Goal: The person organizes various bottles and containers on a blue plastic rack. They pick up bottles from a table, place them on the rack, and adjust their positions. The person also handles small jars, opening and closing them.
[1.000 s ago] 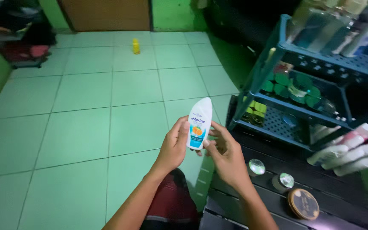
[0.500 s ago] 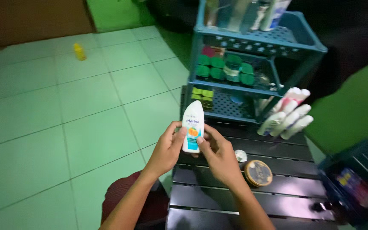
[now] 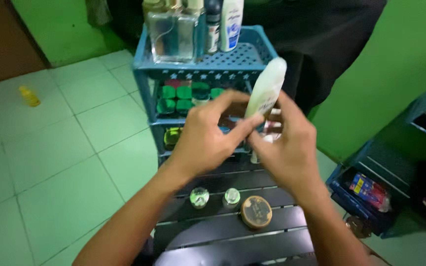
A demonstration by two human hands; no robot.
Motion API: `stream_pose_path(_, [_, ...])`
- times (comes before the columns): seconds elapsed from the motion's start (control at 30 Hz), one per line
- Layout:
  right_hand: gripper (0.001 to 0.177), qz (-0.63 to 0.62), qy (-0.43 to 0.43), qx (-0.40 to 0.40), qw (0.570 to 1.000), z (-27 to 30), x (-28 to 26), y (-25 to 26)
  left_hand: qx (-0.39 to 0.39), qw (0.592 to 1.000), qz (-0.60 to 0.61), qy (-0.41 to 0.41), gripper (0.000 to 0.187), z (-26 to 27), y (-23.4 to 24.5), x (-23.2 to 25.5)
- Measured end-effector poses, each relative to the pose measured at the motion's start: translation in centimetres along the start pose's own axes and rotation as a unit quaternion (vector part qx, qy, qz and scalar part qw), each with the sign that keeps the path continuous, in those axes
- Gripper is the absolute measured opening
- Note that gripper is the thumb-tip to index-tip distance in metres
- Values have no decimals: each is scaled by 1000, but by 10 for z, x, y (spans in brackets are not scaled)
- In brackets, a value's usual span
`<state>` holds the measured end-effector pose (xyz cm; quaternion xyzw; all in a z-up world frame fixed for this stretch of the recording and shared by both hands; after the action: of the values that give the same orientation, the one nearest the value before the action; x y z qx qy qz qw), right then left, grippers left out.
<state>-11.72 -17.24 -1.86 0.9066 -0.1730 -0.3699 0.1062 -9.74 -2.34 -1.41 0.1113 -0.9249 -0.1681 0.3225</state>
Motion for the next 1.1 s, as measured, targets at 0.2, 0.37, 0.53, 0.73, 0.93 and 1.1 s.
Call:
stream_pose_path(0.2, [51, -94, 45, 16, 994, -80, 30, 30, 16, 996, -40, -81, 26, -84, -2, -4])
stream_pose_path(0.37, [47, -113, 73, -4, 991, -140, 63, 36, 90, 981, -143, -99, 19, -142, 8, -34])
stream_pose_path(0.53, [51, -11, 21, -17, 1000, -180, 98, 20, 115, 937, -297, -142, 10, -184, 2, -68])
stream_pose_path(0.73, [58, 137, -28, -52, 989, -214, 132, 2, 82, 904, -401, -124, 15, -219, -13, -108])
stream_pose_path(0.93, [62, 151, -30, -71, 986, -231, 151, -10, 19, 907, -414, -78, 13, -242, -17, -119])
stream_pose_path(1.1, [63, 180, -46, -72, 980, -239, 161, -21, 0, 887, -459, -41, 5, -252, -22, -120])
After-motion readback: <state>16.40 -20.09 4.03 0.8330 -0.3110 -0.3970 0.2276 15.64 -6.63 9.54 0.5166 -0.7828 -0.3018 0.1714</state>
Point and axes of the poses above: each hand's wrist, its own z-axis away from the middle knuckle, its own y-axis out of the back of the hand, x = y × z, the point moved 6 cm from there along -z, towards the middle knuckle, and after that the axes turned 14 degrees about -z, right-handed, at the moved point
